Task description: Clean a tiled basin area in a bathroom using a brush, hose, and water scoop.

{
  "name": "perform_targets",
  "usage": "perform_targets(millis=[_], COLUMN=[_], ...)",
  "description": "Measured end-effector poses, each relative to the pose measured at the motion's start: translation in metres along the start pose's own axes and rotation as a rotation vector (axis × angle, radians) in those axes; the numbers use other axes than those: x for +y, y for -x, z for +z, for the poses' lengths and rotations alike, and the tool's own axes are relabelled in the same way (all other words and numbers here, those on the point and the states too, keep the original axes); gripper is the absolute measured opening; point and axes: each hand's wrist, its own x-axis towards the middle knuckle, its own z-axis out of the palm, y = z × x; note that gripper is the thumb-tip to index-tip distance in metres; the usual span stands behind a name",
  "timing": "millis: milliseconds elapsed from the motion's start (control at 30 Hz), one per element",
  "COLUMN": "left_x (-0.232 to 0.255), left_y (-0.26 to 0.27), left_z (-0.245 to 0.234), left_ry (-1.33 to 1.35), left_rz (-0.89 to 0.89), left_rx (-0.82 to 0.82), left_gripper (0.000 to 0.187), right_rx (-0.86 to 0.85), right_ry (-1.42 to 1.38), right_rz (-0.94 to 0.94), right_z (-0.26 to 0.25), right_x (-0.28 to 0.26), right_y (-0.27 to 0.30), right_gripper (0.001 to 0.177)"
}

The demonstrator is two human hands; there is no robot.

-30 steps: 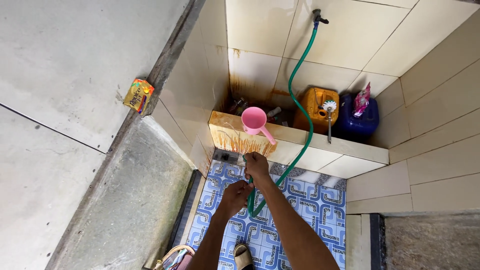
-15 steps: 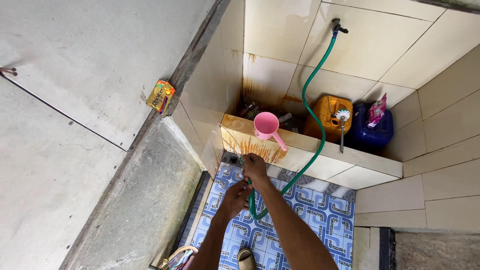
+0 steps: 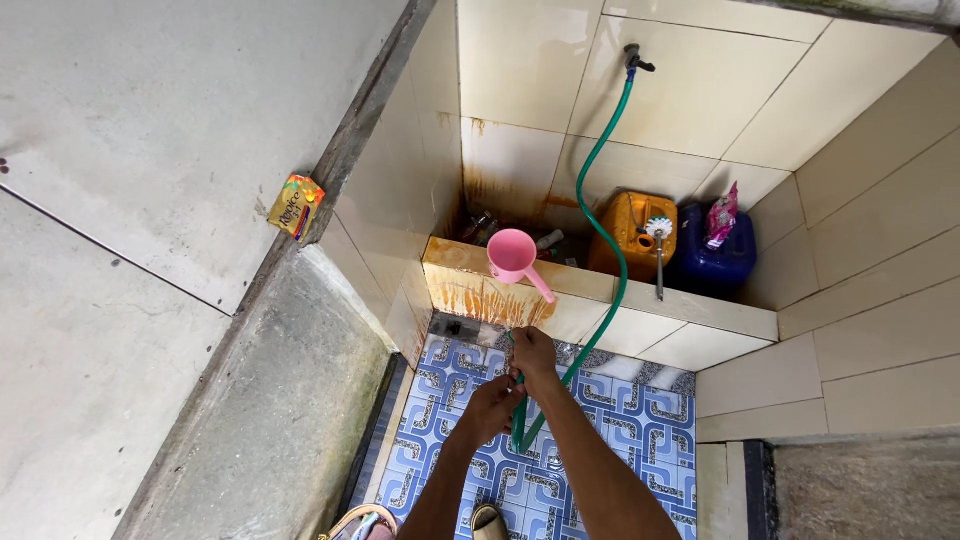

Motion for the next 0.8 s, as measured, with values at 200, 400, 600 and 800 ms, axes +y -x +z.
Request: perform_targets(millis=[200,400,600,800], left_x=[-0.015,-0.027,-0.035,-0.026], left_y=[-0.015,-0.027,-0.038,-0.041], left_z=[0.025,0.058,0.090,0.125], left_ry=[-0.054,-0.164,-0.252,-0.343], left_rz=[0.022,0.046,0.119,0.082], left_rx=[-0.103,-0.177,-0.270,-0.293], left_gripper=[0.028,0.033,0.038,0.034], right_rx=[0.069,0.152,0.203,0.298], right_ry=[-0.059,-0.119,-0.167,-0.186], right_rz=[0.000,0.002,-0.026,0.004], right_z=[-0.042,-0.090,-0.134,-0.169], right_x=[0.002,0.015,0.009,-0.004], right_y=[0.002,-0.007,0.004,0.014], right_gripper=[0.035,0.038,0.041,0.034])
